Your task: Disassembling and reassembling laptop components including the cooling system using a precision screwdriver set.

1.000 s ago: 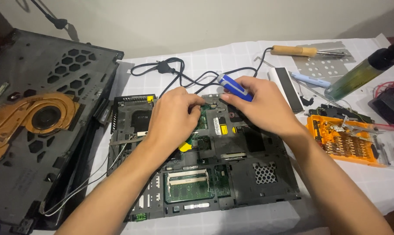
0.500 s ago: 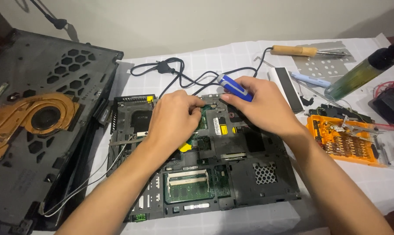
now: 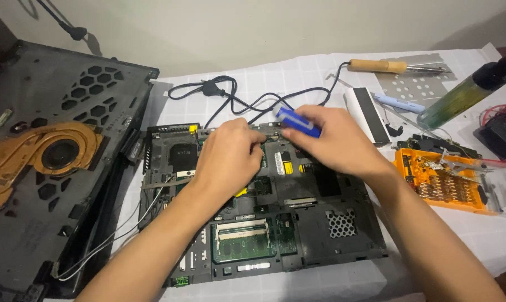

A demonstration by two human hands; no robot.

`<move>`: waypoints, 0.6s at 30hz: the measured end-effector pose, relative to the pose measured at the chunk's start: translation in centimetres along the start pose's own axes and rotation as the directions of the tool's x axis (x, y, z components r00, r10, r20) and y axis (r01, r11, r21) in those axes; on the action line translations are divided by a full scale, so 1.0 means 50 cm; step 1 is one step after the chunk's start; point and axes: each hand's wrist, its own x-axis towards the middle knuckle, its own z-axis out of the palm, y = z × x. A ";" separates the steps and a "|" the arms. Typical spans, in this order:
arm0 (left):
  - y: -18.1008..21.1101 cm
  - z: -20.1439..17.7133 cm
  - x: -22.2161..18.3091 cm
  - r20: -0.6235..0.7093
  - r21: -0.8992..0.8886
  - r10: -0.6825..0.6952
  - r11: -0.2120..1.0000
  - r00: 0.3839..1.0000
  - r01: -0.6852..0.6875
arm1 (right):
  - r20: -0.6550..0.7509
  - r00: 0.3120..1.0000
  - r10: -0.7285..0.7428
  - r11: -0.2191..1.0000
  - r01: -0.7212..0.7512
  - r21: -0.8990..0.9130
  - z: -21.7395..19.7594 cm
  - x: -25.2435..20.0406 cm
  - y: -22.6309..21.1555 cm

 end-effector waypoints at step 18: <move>-0.002 0.000 0.000 0.004 -0.157 -0.087 0.984 0.996 0.086 | 0.161 0.987 0.000 0.902 0.070 -0.425 0.005 -0.005 -0.025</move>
